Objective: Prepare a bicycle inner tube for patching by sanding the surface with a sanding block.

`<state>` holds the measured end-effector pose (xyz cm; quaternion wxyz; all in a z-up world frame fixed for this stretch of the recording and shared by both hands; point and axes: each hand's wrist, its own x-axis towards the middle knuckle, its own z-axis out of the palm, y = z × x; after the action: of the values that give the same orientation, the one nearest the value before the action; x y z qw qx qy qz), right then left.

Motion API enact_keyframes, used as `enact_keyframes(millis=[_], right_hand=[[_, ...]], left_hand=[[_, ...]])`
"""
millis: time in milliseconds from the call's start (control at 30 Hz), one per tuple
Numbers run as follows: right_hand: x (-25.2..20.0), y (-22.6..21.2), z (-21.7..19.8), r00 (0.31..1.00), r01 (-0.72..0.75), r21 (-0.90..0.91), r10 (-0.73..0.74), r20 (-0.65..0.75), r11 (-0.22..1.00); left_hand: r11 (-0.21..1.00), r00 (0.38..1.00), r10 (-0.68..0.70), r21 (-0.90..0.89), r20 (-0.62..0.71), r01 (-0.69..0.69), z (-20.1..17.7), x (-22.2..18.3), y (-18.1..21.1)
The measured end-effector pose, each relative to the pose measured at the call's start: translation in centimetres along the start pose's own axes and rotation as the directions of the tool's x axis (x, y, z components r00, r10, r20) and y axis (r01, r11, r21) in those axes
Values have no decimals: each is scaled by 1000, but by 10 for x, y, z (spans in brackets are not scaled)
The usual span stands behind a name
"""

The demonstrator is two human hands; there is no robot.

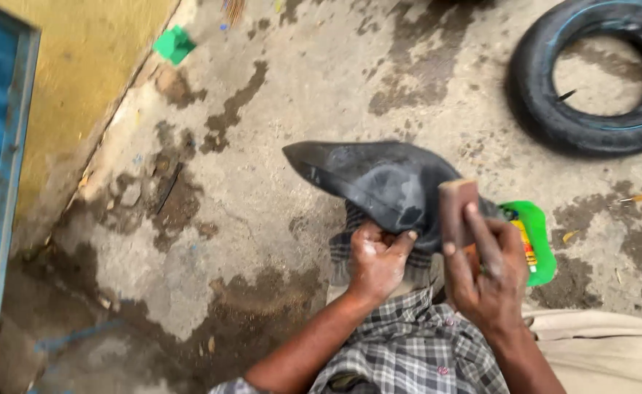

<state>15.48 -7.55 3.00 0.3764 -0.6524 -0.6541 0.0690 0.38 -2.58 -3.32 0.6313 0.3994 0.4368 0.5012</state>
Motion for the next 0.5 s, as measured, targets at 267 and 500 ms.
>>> enact_keyframes(millis=[267, 500], right_hand=[[48, -11, -7, 1000, 26, 20, -26, 11, 999], [9, 0, 13, 998, 40, 46, -42, 37, 998]], left_hand=[[999, 994, 38, 29, 99, -41, 3, 0, 10], [960, 980, 175, 207, 91, -190, 2, -2, 6]])
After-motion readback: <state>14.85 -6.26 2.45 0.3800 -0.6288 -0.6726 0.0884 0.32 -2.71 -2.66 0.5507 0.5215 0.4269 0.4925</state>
